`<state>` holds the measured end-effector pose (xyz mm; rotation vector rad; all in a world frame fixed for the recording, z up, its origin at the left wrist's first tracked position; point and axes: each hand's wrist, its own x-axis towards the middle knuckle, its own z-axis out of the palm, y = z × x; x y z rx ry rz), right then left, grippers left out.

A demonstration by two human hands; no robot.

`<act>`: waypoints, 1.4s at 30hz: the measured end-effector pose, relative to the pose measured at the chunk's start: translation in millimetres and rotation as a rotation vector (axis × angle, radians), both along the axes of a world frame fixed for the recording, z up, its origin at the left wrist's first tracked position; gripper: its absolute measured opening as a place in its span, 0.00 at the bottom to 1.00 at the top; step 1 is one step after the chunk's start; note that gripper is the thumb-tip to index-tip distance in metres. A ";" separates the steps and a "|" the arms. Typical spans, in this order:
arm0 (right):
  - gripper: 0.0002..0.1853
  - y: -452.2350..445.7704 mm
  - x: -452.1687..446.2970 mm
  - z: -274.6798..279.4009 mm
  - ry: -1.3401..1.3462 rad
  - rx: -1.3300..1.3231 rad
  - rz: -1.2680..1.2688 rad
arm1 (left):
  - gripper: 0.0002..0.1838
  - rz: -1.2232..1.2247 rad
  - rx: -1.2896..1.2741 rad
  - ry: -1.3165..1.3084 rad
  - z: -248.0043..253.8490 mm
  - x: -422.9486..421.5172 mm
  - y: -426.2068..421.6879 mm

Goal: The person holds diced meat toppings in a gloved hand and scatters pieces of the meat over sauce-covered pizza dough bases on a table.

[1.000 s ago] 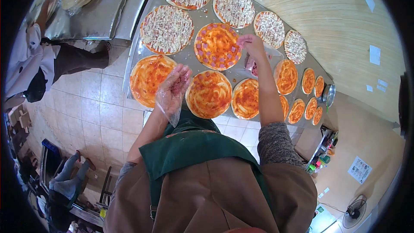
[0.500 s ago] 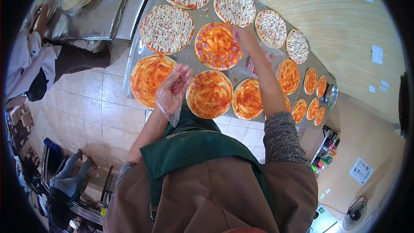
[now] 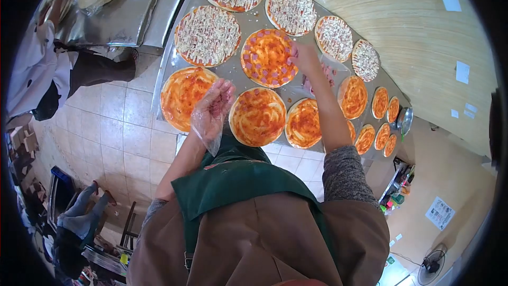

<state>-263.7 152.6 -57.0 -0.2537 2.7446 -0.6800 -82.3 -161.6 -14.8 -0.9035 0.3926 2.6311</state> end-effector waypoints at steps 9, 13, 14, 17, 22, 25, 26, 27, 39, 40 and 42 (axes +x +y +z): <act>0.14 -13.0 -4.9 12.3 0.156 0.077 -0.124 | 0.24 -0.009 -0.007 -0.003 2.6 0.0 -0.2; 0.14 -15.5 -13.3 3.5 0.197 0.105 -0.111 | 0.24 -0.012 -0.004 0.002 1.4 1.1 0.5; 0.14 -14.9 -12.7 3.5 0.185 0.109 -0.107 | 0.24 -0.009 -0.002 0.003 0.9 1.2 0.3; 0.15 -8.6 -11.4 1.9 0.202 0.137 -0.079 | 0.24 -0.006 -0.018 0.013 -0.7 2.3 -1.6; 0.15 -7.1 -6.6 7.3 0.172 0.127 -0.093 | 0.24 -0.013 -0.030 0.002 -0.3 2.7 -3.6; 0.15 -9.4 -4.9 9.2 0.187 0.120 -0.112 | 0.24 -0.002 -0.009 0.005 1.4 2.9 -2.8; 0.15 -9.5 -4.7 10.1 0.173 0.093 -0.147 | 0.24 0.004 0.000 0.007 1.7 2.9 -3.0; 0.14 -8.8 -4.8 10.4 0.159 0.065 -0.183 | 0.24 0.002 -0.005 0.007 2.1 2.6 -3.9; 0.11 4.1 4.0 -1.5 0.016 -0.281 -0.381 | 0.22 0.012 0.001 0.000 -0.3 4.1 -4.2; 0.11 6.1 0.6 -1.7 -0.089 -0.449 -0.404 | 0.21 0.013 0.005 0.000 -1.3 4.7 -4.1; 0.12 10.6 -7.2 -0.3 -0.297 -0.786 -0.440 | 0.20 0.009 0.012 0.000 -0.7 4.6 -2.5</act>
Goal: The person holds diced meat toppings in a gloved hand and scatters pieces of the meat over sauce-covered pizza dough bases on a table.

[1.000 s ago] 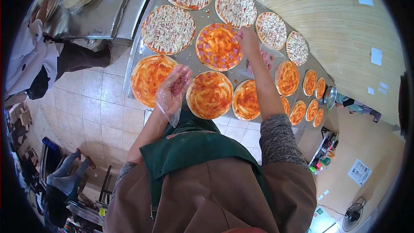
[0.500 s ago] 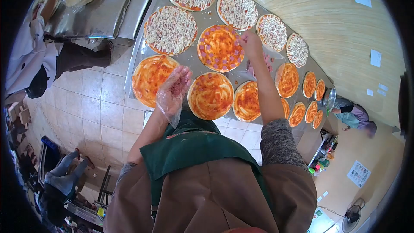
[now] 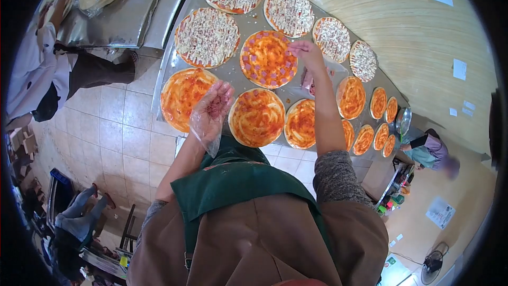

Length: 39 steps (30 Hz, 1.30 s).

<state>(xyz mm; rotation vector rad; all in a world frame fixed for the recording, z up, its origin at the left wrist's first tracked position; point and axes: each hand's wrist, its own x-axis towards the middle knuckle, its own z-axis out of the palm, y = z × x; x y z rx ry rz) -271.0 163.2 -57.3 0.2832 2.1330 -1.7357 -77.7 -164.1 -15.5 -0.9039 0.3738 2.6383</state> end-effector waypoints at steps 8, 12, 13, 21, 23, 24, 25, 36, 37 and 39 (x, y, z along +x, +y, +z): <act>0.08 -19.9 -12.7 -11.8 0.081 0.316 -0.018 | 0.19 0.004 0.011 0.030 4.1 -0.9 1.6; 0.04 -28.6 -17.4 -26.1 -0.024 0.214 -0.107 | 0.21 0.020 0.056 0.065 2.9 -2.2 3.6; 0.05 -31.7 -17.1 -28.4 -0.012 0.253 -0.116 | 0.21 0.031 0.090 0.089 2.7 -2.6 4.1; 0.07 -53.8 -5.2 -13.3 0.299 0.880 -0.056 | 0.26 0.041 0.136 0.143 1.3 -8.1 7.5; 0.07 -55.2 -1.6 -8.6 0.334 0.796 -0.071 | 0.27 0.037 0.111 0.133 4.0 -9.2 8.4; 0.07 -61.2 2.5 -2.7 0.348 0.750 -0.076 | 0.27 0.032 0.095 0.129 4.7 -9.4 8.9; 0.07 -73.2 10.8 8.4 0.370 0.634 -0.027 | 0.27 0.028 0.080 0.126 5.1 -11.2 10.2; 0.08 -167.0 124.7 99.1 0.675 0.545 0.454 | 0.28 -0.003 0.076 0.175 2.9 -23.4 16.0; 0.08 -167.2 125.8 97.2 0.749 0.593 0.441 | 0.27 -0.018 0.068 0.179 3.9 -24.1 16.3; 0.08 -164.7 125.0 95.4 0.440 0.408 0.405 | 0.26 -0.049 0.055 0.184 7.4 -23.7 17.6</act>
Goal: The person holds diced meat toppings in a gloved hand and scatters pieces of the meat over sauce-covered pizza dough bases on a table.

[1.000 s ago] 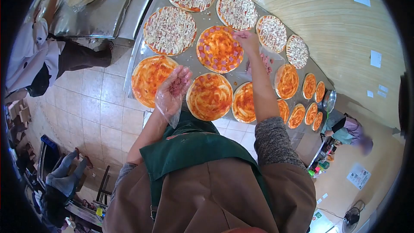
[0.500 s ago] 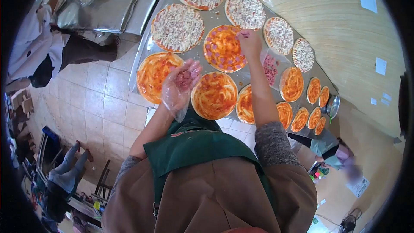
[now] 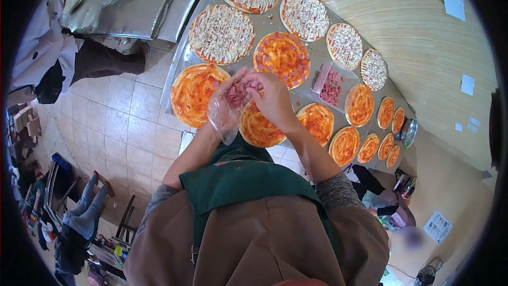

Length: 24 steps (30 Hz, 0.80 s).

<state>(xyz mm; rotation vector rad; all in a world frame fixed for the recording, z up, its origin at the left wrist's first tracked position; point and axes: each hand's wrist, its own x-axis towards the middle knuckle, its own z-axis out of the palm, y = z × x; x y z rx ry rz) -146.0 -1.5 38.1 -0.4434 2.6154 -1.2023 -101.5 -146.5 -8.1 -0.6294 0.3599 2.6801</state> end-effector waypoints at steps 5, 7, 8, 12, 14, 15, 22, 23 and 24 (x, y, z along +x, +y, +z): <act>0.06 14.1 -10.4 -8.9 -0.182 -0.091 0.018 | 0.27 -0.005 0.016 -0.014 -4.4 1.4 3.6; 0.06 25.0 -19.2 -29.2 -0.429 -0.284 -0.050 | 0.27 0.013 0.029 -0.041 -4.1 -0.4 2.3; 0.06 31.1 -30.0 -35.4 -0.372 -0.259 -0.104 | 0.27 0.026 0.040 -0.059 -2.6 -2.3 0.9; 0.06 58.5 -84.1 -74.7 -0.077 -0.060 -0.196 | 0.27 0.048 -0.002 -0.065 -4.4 -6.1 -5.7; 0.05 63.6 -102.4 -94.0 0.018 0.078 -0.137 | 0.27 0.039 -0.003 -0.076 -5.4 -7.3 -7.6; 0.05 62.4 -109.1 -98.1 0.021 0.140 -0.087 | 0.27 0.037 -0.003 -0.082 -6.0 -8.2 -8.3; 0.04 49.7 -121.1 -94.9 0.177 0.506 -0.015 | 0.28 0.014 0.042 -0.024 -11.3 -10.1 -9.3; 0.04 45.2 -118.5 -89.8 0.210 0.437 -0.030 | 0.28 0.015 0.064 -0.015 -12.3 -11.4 -9.2; 0.04 38.9 -109.3 -80.3 0.242 0.369 -0.044 | 0.28 0.017 0.086 -0.007 -13.1 -12.3 -8.7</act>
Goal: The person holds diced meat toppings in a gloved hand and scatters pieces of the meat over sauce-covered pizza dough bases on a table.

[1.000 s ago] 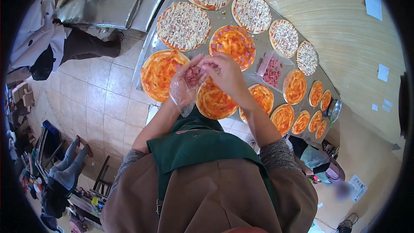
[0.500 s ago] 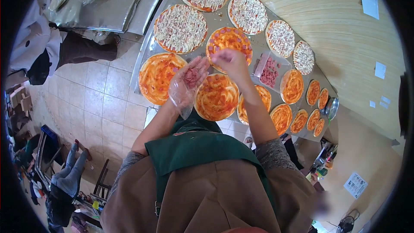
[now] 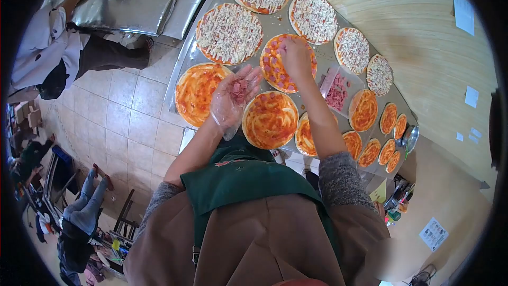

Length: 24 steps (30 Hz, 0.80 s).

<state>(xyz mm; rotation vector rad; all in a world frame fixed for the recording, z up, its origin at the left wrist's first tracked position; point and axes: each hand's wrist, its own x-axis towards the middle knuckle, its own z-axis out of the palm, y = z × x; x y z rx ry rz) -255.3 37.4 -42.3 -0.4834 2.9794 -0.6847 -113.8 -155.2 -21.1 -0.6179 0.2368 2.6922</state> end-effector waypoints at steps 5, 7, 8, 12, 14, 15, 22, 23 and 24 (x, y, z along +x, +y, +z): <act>0.10 -42.5 61.8 71.8 -0.355 -0.457 0.158 | 0.27 0.005 -0.005 -0.012 -7.0 -3.5 5.3; 0.10 -52.1 75.6 72.2 -0.121 -0.404 0.268 | 0.26 -0.010 -0.053 -0.029 -4.5 -5.5 7.4; 0.10 -53.8 79.5 71.5 -0.003 -0.376 0.323 | 0.25 -0.021 -0.084 -0.038 -2.1 -6.6 8.5; 0.09 -52.1 87.3 66.3 -0.135 -0.393 0.181 | 0.23 -0.050 -0.104 -0.069 8.5 -11.0 12.1; 0.10 -49.2 89.7 66.7 -0.231 -0.435 0.076 | 0.23 -0.080 -0.121 -0.035 1.6 -10.7 10.5; 0.10 -47.5 89.8 67.6 -0.257 -0.466 0.051 | 0.23 -0.096 -0.129 -0.019 1.6 -11.3 10.0; 0.08 -37.4 85.1 74.8 -0.154 -0.463 0.029 | 0.20 -0.096 -0.190 -0.046 6.5 -10.4 15.0; 0.07 -37.8 86.0 78.7 -0.265 -0.480 -0.031 | 0.20 -0.110 -0.197 -0.035 6.7 -10.2 16.0; 0.07 -37.5 86.4 78.5 -0.316 -0.541 -0.052 | 0.20 -0.125 -0.204 -0.024 6.6 -10.4 16.7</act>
